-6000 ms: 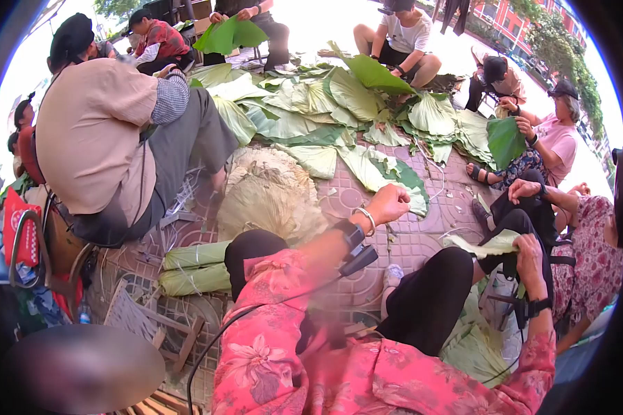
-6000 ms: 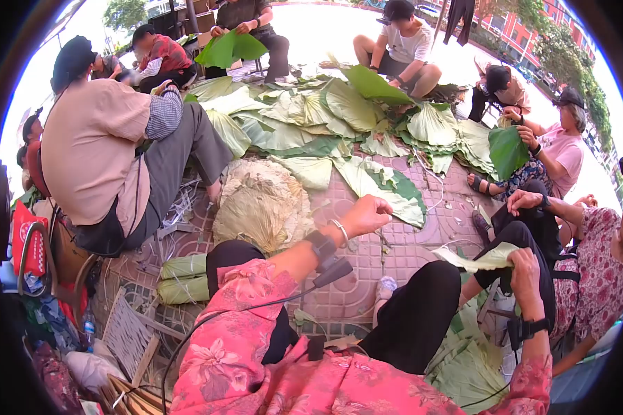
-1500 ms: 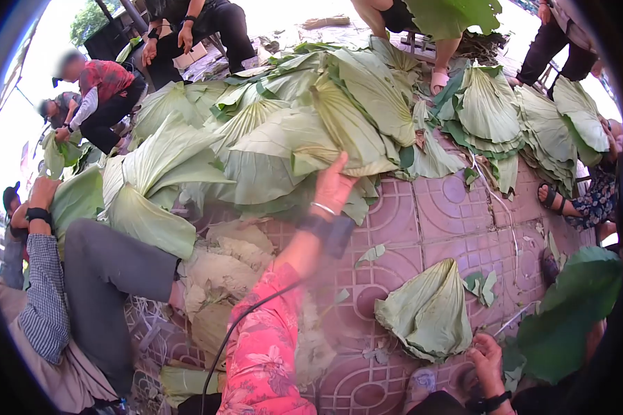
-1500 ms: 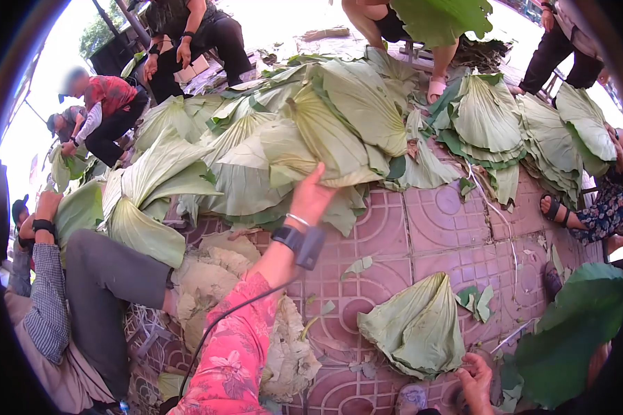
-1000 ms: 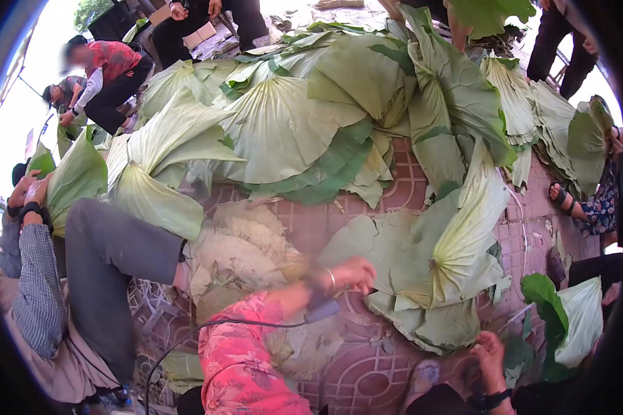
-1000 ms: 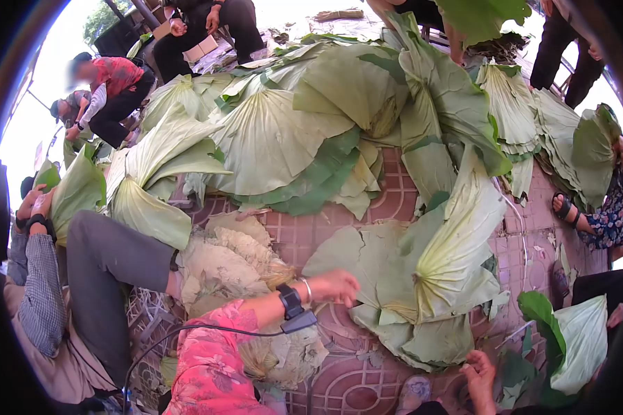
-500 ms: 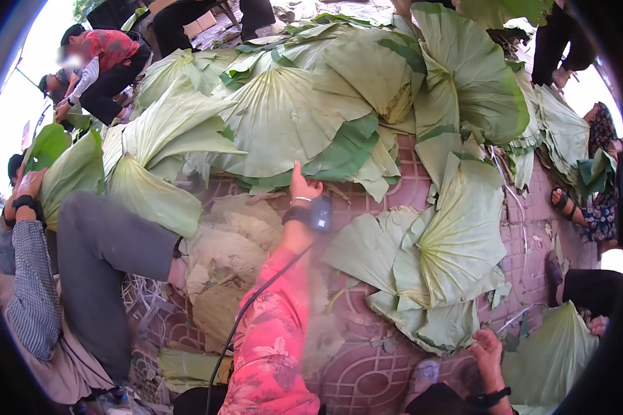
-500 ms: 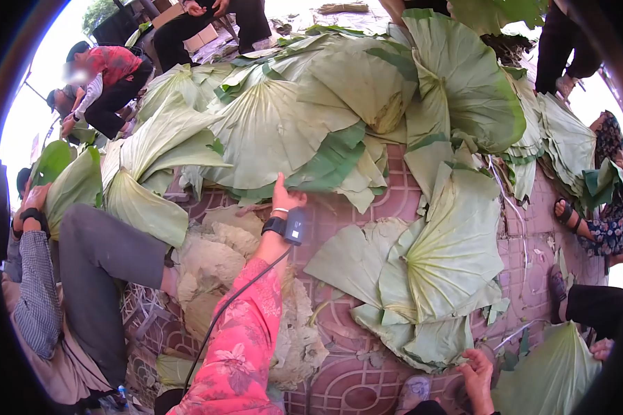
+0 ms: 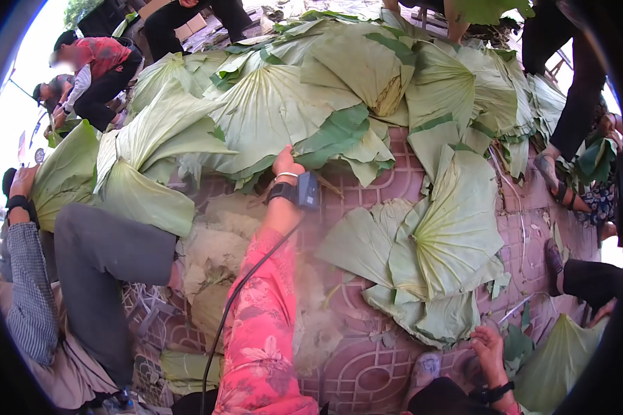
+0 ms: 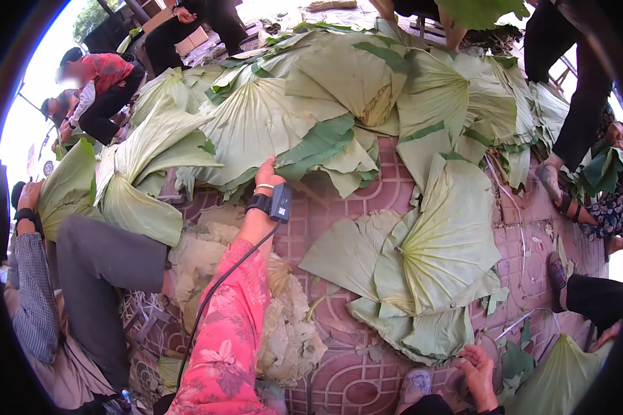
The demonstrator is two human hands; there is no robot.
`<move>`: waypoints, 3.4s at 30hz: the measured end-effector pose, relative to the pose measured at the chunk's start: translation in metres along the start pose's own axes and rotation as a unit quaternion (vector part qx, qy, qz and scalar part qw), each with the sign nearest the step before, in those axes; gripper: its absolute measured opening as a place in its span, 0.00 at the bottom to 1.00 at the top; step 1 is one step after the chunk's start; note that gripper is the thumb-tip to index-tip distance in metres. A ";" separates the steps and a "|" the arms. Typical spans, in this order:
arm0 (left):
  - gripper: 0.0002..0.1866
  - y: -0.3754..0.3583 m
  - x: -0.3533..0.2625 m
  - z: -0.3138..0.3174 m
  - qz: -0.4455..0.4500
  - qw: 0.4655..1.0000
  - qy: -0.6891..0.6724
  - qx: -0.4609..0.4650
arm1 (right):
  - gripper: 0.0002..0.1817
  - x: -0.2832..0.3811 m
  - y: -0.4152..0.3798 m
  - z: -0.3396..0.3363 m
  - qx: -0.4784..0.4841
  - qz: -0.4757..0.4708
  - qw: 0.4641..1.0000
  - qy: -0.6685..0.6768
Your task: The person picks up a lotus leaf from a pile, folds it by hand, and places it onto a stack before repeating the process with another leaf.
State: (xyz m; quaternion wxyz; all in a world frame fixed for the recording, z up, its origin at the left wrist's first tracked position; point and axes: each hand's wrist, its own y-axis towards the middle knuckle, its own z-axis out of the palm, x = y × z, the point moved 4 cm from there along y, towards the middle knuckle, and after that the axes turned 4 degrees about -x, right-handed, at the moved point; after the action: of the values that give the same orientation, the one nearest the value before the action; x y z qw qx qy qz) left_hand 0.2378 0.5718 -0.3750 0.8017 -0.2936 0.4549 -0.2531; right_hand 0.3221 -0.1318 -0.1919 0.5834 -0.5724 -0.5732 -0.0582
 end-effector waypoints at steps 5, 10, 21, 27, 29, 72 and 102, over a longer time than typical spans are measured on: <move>0.13 -0.119 -0.056 0.043 0.130 0.984 0.092 0.079 | 0.18 0.000 -0.007 -0.002 0.017 -0.027 0.999 0.000; 0.11 -0.196 -0.058 0.068 0.190 0.965 0.094 0.154 | 0.17 0.002 -0.014 0.006 0.028 -0.069 0.997 0.021; 0.15 -0.322 -0.019 0.048 -0.046 0.968 -0.097 0.228 | 0.15 -0.014 -0.043 0.004 0.035 -0.143 0.989 0.026; 0.17 -0.352 0.024 -0.013 -0.065 0.894 0.311 0.316 | 0.13 -0.032 -0.053 -0.002 0.058 -0.139 0.987 0.052; 0.18 -0.368 0.040 -0.024 0.038 0.848 0.439 0.296 | 0.13 -0.036 -0.054 -0.003 0.058 -0.142 0.986 0.058; 0.19 -0.455 0.162 -0.168 0.391 0.492 0.713 0.310 | 0.12 0.126 -0.221 -0.083 -0.044 -0.317 0.935 -0.154; 0.12 -0.335 0.020 -0.149 0.283 0.446 0.825 0.201 | 0.14 0.155 -0.290 -0.009 0.093 -0.477 0.799 -0.354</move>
State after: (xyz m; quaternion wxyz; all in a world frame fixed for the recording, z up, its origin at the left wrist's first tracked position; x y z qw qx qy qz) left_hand 0.0696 0.2880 -0.2137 0.1126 0.3679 0.8965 -0.2197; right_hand 0.1698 -0.1456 0.0996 0.2886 -0.1503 -0.9431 -0.0682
